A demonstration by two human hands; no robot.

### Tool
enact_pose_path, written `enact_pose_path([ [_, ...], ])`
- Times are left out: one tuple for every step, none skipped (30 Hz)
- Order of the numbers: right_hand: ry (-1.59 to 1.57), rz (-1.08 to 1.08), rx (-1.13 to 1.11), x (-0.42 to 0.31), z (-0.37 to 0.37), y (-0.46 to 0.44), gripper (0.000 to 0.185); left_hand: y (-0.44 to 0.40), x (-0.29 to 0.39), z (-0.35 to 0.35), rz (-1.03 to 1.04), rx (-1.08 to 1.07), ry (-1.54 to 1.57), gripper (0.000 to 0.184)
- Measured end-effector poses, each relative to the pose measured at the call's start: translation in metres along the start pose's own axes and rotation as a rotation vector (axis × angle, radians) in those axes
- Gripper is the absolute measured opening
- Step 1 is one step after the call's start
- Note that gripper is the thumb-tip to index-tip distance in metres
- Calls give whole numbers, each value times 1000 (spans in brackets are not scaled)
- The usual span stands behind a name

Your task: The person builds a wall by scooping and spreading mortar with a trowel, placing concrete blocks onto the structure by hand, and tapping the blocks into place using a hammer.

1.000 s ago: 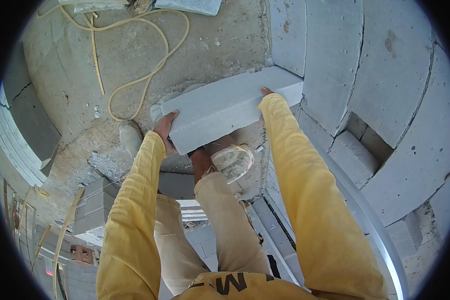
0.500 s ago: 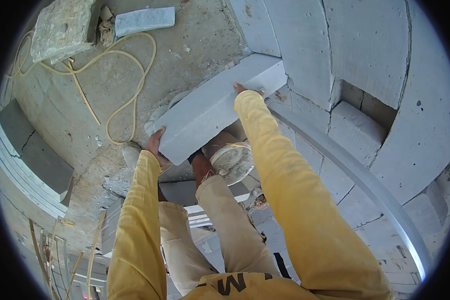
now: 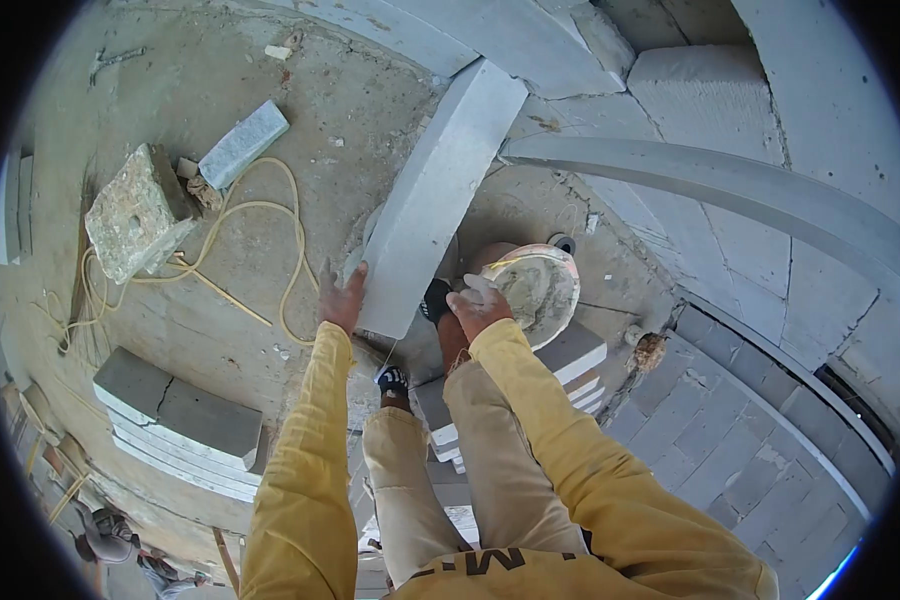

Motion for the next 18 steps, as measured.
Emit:
enact_pose_path([
  [20, 48, -37, 13, -1, 12, 66, 12, 40, 9, 151, -49, -88, 96],
  [41, 59, -47, 36, 7, 14, 65, 23, 70, 19, 290, -54, -228, 97],
  [61, 70, -58, 66, 23, 11, 65, 33, 95, 33, 429, -63, -369, 98],
  [82, 82, -66, 84, 37, 9, 64, 37, 104, 49, 475, -94, -474, 101],
  [21, 165, -94, 89, 46, 17, 66, 40, 111, 65, 517, -124, -578, 104],
  [31, 170, -78, 94, 57, 14, 70, 46, 122, 77, 570, -95, -642, 106],
  [48, 175, -61, 101, 70, 8, 74, 56, 135, 91, 620, -64, -699, 109],
  [69, 181, -46, 109, 82, 2, 79, 64, 145, 102, 667, -33, -752, 111],
  [41, 182, -58, 116, 99, -2, 81, 65, 146, 111, 640, -16, -794, 113],
  [14, 184, -70, 120, 117, -6, 84, 65, 147, 119, 613, 2, -836, 114],
  [-9, 176, -75, 115, 128, -13, 87, 60, 148, 123, 592, 27, -868, 116],
  [-26, 167, -82, 111, 138, -21, 90, 54, 148, 127, 608, 9, -840, 116],
  [-152, 168, -134, 111, 152, -20, 89, 50, 143, 128, 614, -14, -813, 117],
  [-277, 176, -185, 109, 164, -18, 89, 48, 140, 128, 617, -38, -788, 117],
  [-416, 217, -229, 108, 177, -13, 87, 47, 137, 128, 617, -47, -802, 118],
  [-529, 251, -258, 105, 187, -9, 86, 45, 137, 128, 619, -55, -813, 118],
  [-640, 291, -285, 103, 199, -5, 85, 44, 138, 128, 622, -61, -821, 118],
  [-715, 323, -299, 103, 206, -3, 86, 43, 139, 128, 618, -65, -823, 118],
])
Point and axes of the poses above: each hand's wrist, its own y-axis away from the middle knuckle, its own z-axis out of the palm, x = y × z, the point moved 10 cm from there along -y, towards the middle knuckle, and after that the axes turned 10 degrees about y, right-handed, at the moved point
